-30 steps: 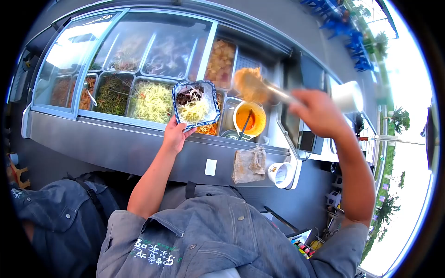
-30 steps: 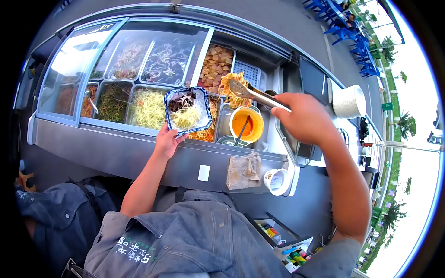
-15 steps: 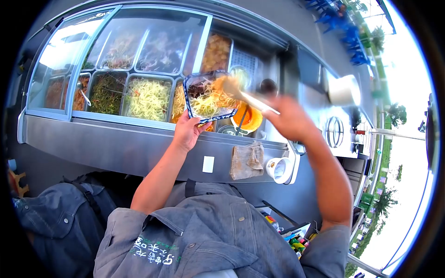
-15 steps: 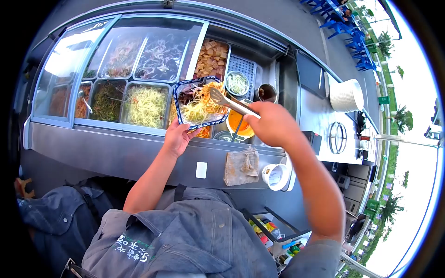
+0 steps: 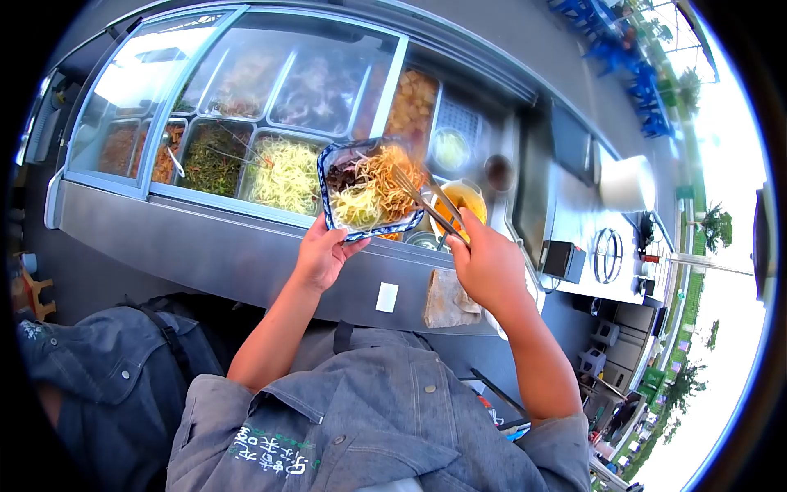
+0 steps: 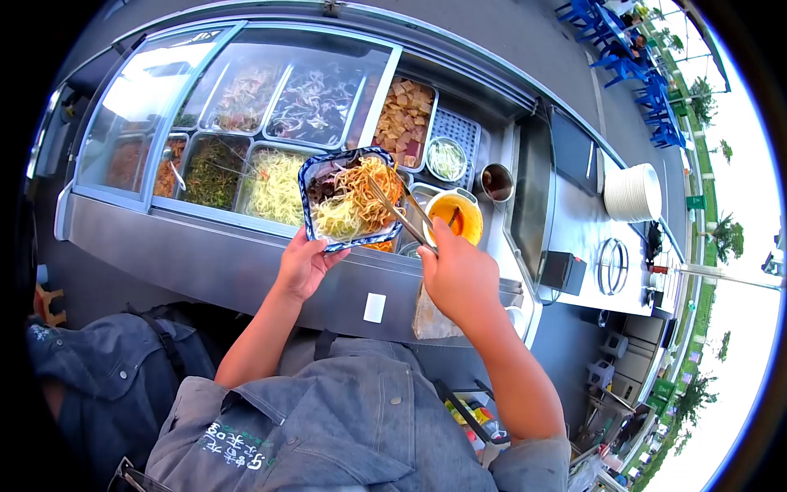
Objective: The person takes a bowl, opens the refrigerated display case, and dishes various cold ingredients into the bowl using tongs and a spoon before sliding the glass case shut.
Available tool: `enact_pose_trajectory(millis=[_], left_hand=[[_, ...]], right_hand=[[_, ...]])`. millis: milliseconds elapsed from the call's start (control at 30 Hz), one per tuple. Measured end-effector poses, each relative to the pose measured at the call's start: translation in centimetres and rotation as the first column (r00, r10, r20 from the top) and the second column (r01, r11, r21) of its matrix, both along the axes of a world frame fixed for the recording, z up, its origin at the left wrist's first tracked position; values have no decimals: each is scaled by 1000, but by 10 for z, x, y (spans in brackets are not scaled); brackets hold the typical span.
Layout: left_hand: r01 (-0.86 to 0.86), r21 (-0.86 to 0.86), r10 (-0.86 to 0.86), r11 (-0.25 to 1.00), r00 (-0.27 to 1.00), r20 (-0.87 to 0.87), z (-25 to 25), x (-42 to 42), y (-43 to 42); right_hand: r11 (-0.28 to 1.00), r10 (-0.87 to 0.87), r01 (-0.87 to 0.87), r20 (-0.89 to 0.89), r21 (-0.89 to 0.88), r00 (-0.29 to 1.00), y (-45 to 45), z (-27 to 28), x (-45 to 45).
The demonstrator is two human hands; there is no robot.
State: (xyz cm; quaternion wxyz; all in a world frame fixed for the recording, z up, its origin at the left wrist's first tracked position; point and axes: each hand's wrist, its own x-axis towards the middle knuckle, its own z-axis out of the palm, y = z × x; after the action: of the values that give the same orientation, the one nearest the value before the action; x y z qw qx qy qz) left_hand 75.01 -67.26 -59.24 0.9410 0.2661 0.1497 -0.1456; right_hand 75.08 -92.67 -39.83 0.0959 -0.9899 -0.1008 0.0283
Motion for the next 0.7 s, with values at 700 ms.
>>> enact_pose_trajectory(millis=[700], left_hand=[[-33,-12,32,999,998,-58,51,-4,-10]], right_hand=[[956,223,-202,76,-214,972,-18,43,0]])
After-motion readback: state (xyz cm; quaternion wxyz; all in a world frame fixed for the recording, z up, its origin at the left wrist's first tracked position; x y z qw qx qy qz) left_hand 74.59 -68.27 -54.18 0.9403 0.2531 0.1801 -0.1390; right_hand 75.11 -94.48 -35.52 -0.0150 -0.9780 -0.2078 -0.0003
